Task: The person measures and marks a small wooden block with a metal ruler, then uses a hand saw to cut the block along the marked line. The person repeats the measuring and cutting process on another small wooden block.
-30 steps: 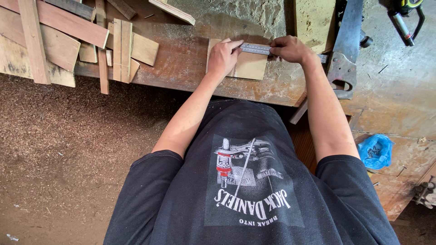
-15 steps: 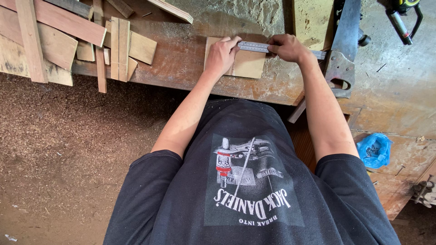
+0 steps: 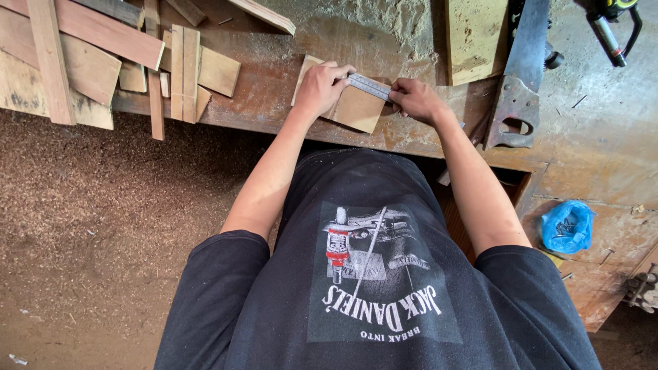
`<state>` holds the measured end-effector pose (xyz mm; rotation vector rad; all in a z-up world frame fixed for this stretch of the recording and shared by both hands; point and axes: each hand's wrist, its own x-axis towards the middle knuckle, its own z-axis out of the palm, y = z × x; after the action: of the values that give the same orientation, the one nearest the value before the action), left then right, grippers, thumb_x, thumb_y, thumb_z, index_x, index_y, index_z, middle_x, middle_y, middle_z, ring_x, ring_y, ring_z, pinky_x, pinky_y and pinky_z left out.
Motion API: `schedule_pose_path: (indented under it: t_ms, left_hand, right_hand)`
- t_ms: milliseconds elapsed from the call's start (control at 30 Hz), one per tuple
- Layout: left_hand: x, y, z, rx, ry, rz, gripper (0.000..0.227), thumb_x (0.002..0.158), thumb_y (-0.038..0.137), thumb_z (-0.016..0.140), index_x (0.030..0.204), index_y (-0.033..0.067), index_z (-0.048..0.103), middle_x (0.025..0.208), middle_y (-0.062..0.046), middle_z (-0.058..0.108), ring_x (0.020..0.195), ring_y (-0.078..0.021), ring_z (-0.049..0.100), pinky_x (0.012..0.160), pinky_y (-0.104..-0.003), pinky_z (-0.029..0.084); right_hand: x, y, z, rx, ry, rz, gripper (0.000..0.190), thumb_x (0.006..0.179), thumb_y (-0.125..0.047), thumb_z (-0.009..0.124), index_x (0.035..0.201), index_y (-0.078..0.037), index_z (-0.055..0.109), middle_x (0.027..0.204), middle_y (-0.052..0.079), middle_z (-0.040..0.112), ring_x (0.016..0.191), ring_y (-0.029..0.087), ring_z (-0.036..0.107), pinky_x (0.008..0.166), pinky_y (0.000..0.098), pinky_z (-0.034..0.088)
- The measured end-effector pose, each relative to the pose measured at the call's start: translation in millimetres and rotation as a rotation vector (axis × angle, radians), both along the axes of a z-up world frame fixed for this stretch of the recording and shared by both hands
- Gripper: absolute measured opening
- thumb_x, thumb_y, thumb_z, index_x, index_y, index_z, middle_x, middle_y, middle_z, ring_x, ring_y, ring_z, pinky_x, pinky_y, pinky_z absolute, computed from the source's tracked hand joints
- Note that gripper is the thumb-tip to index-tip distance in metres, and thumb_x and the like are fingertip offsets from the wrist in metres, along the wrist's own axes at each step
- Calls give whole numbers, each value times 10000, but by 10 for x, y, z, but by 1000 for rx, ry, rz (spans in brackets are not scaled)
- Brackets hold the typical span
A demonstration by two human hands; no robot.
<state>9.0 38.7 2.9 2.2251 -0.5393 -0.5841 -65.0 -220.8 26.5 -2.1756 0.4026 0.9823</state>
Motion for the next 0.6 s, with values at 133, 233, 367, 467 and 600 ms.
schedule_pose_path:
  t_ms: [133,233,367,467,600]
  left_hand:
    - [2,20,-9,-21,-54,-18,238,928,200,747,1164,189,771,813,-76,654,746,-229,649,721,-428,537]
    - [11,23,-39,-22,-35,-13,246,922,203,748,1167,198,770,821,-75,660,742,-226,654,718,-425,539]
    - [3,25,-136,3,-31,-32,245,935,206,735,1178,200,766,822,-71,662,727,-202,644,693,-392,556]
    - [13,-13,-233,36,-34,-62,250,948,227,719,1194,204,759,809,-51,658,700,-178,611,671,-347,563]
    - [16,-13,-315,44,-9,-72,253,967,238,694,1213,218,753,832,-22,651,688,-141,591,657,-314,566]
  right_hand:
    - [13,-6,-23,-23,-44,31,254,1020,-310,579,1033,-103,725,862,60,739,831,188,689,810,378,520]
    - [29,-39,-51,-43,-77,71,257,1022,-318,588,1028,-98,721,859,69,731,837,193,684,813,383,514]
    - [30,-32,-84,-46,-13,28,248,1023,-317,574,1042,-111,712,860,78,722,825,207,681,806,394,517]
    - [27,-12,-83,-75,16,20,259,1033,-340,560,1047,-128,709,864,60,716,827,179,673,814,395,516]
    - [70,43,-54,-119,76,15,281,1055,-367,534,1056,-151,713,862,38,711,833,136,660,836,396,505]
